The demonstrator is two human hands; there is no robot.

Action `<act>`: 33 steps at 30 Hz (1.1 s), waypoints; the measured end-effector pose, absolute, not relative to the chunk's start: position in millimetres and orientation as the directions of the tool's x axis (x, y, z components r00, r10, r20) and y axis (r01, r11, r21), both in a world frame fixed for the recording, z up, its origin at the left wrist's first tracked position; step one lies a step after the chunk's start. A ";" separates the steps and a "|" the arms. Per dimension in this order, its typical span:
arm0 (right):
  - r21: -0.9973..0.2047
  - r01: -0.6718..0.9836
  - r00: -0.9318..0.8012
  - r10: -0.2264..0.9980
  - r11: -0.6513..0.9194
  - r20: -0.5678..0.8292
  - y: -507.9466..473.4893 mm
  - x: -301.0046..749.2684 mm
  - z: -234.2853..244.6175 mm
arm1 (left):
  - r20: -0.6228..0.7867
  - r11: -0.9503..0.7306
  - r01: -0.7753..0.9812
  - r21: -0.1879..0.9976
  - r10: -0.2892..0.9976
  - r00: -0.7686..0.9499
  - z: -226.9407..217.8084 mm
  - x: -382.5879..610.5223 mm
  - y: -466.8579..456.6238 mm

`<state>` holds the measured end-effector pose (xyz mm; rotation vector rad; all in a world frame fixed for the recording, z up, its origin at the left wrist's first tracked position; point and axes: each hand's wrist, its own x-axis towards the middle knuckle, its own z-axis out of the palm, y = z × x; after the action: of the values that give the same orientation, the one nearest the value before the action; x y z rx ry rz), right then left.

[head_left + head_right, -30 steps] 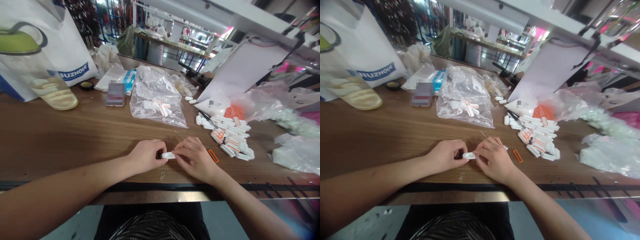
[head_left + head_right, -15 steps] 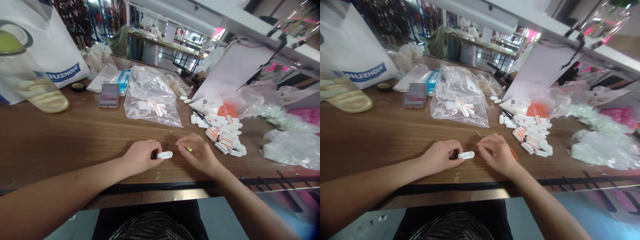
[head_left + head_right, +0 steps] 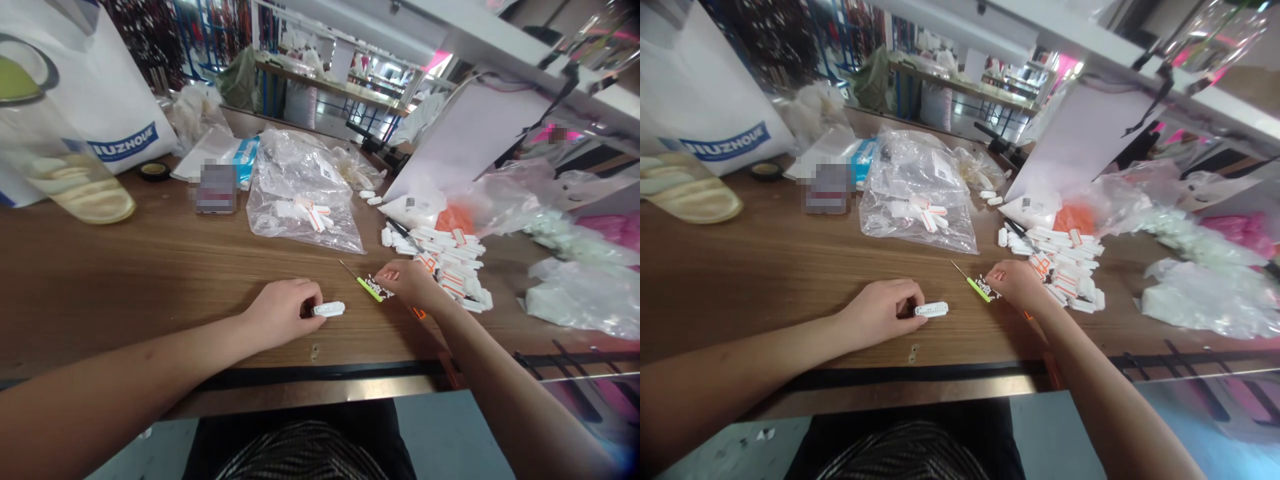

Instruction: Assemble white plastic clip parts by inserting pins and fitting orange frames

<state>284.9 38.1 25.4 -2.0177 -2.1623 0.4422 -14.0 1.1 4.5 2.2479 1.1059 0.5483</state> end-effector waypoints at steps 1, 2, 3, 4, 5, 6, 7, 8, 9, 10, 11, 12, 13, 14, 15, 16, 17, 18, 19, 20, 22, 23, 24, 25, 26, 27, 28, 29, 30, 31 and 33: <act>-0.302 0.953 -0.064 0.994 0.033 -0.092 40.3 286.2 25.1 | 0.112 -0.498 0.578 0.647 0.811 0.574 4.2 -14.0 1.0; -0.293 0.956 -0.042 0.995 0.012 -0.095 42.6 288.1 24.8 | 0.113 -0.499 0.577 0.647 0.811 0.574 4.0 -13.9 1.0; -0.288 0.958 -0.022 0.995 -0.008 -0.098 44.9 290.6 24.7 | 0.115 -0.500 0.575 0.648 0.810 0.575 3.9 -13.8 0.9; -0.288 0.957 -0.007 0.995 -0.023 -0.103 46.9 293.4 24.8 | 0.116 -0.500 0.574 0.648 0.810 0.575 3.9 -13.6 0.9; -0.293 0.955 0.002 0.994 -0.034 -0.109 48.5 296.5 25.2 | 0.117 -0.501 0.574 0.648 0.810 0.575 3.9 -13.4 0.9; -0.303 0.952 0.006 0.993 -0.041 -0.115 49.7 299.6 26.0 | 0.117 -0.502 0.574 0.647 0.810 0.575 4.1 -13.3 0.9; -0.315 0.948 0.008 0.993 -0.045 -0.120 50.5 302.6 27.0 | 0.117 -0.502 0.576 0.646 0.810 0.574 4.3 -13.2 0.9; -0.327 0.944 0.008 0.993 -0.048 -0.122 50.9 305.3 28.2 | 0.115 -0.500 0.577 0.645 0.811 0.574 4.6 -13.2 0.9; -0.340 0.939 0.008 0.993 -0.049 -0.121 51.1 307.7 29.5 | 0.113 -0.498 0.579 0.645 0.812 0.572 4.8 -13.2 0.9; -0.353 0.935 0.005 0.993 -0.047 -0.120 51.0 309.5 30.7 | 0.111 -0.496 0.581 0.645 0.814 0.571 5.0 -13.2 1.0; -0.365 0.930 -0.001 0.993 -0.043 -0.120 50.9 310.8 31.6 | 0.111 -0.495 0.582 0.645 0.814 0.570 5.1 -13.3 1.0; -0.376 0.926 -0.008 0.993 -0.039 -0.121 50.8 311.5 32.2 | 0.112 -0.496 0.581 0.646 0.814 0.570 5.1 -13.4 1.0; -0.383 0.923 -0.014 0.992 -0.036 -0.125 50.5 311.8 32.5 | 0.114 -0.498 0.579 0.645 0.813 0.571 4.9 -13.5 1.0; -0.386 0.922 -0.017 0.991 -0.035 -0.130 50.1 311.7 32.4 | 0.116 -0.499 0.578 0.645 0.812 0.572 4.8 -13.7 1.0; -0.384 0.923 -0.015 0.991 -0.038 -0.134 49.6 311.3 32.0 | 0.117 -0.501 0.576 0.646 0.811 0.573 4.6 -13.8 1.0; -0.378 0.925 -0.009 0.991 -0.042 -0.134 48.8 310.5 31.5 | 0.117 -0.500 0.576 0.647 0.811 0.573 4.5 -13.9 0.9; -0.368 0.929 0.000 0.991 -0.049 -0.131 47.8 309.4 30.8 | 0.116 -0.499 0.576 0.648 0.811 0.573 4.4 -14.0 0.8; -0.355 0.933 0.011 0.992 -0.055 -0.126 46.6 308.1 30.2 | 0.113 -0.497 0.576 0.649 0.811 0.573 4.5 -14.0 0.7; -0.341 0.938 0.021 0.993 -0.061 -0.118 45.0 306.4 29.6 | 0.111 -0.495 0.575 0.651 0.812 0.573 4.6 -14.1 0.6; -0.324 0.944 0.032 0.994 -0.065 -0.107 43.2 304.4 29.1 | 0.108 -0.493 0.574 0.653 0.812 0.574 4.8 -14.1 0.6; -0.285 0.956 0.051 0.996 -0.071 -0.077 38.9 299.7 28.4 | 0.102 -0.491 0.573 0.657 0.810 0.577 5.4 -14.1 0.7; -0.263 0.962 0.058 0.996 -0.072 -0.061 36.7 297.1 28.3 | 0.100 -0.491 0.572 0.657 0.809 0.579 5.7 -14.1 0.8; -0.242 0.968 0.064 0.997 -0.073 -0.046 34.7 294.7 28.1 | 0.099 -0.491 0.572 0.657 0.809 0.580 6.1 -14.0 1.0; -0.221 0.973 0.067 0.997 -0.073 -0.033 32.9 292.5 28.1 | 0.096 -0.489 0.574 0.656 0.809 0.580 6.4 -14.0 1.2; -0.203 0.976 0.069 0.997 -0.072 -0.024 31.4 290.9 28.0 | 0.094 -0.488 0.577 0.655 0.810 0.579 6.8 -13.9 1.4; -0.190 0.979 0.070 0.997 -0.072 -0.020 30.4 290.0 28.0 | 0.091 -0.486 0.579 0.654 0.811 0.578 7.1 -13.9 1.5; -0.184 0.980 0.069 0.997 -0.072 -0.022 29.8 289.7 28.1 | 0.088 -0.485 0.581 0.654 0.811 0.578 7.4 -13.8 1.5; -0.185 0.980 0.068 0.997 -0.072 -0.027 29.5 290.1 28.3 | 0.087 -0.484 0.582 0.654 0.812 0.578 7.6 -13.8 1.5; -0.194 0.978 0.068 0.997 -0.073 -0.034 29.4 290.9 28.6 | 0.087 -0.484 0.580 0.655 0.811 0.579 7.7 -13.8 1.4; -0.207 0.975 0.069 0.997 -0.077 -0.042 29.4 291.9 28.9 | 0.089 -0.485 0.577 0.657 0.810 0.580 7.7 -13.8 1.2; -0.239 0.968 0.072 0.996 -0.083 -0.053 29.4 293.7 29.6 | 0.092 -0.487 0.574 0.659 0.809 0.581 7.8 -13.7 0.9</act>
<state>293.7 29.4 29.6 -2.1928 -2.0261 0.3038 -13.7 0.9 7.8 2.2323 1.0969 0.5309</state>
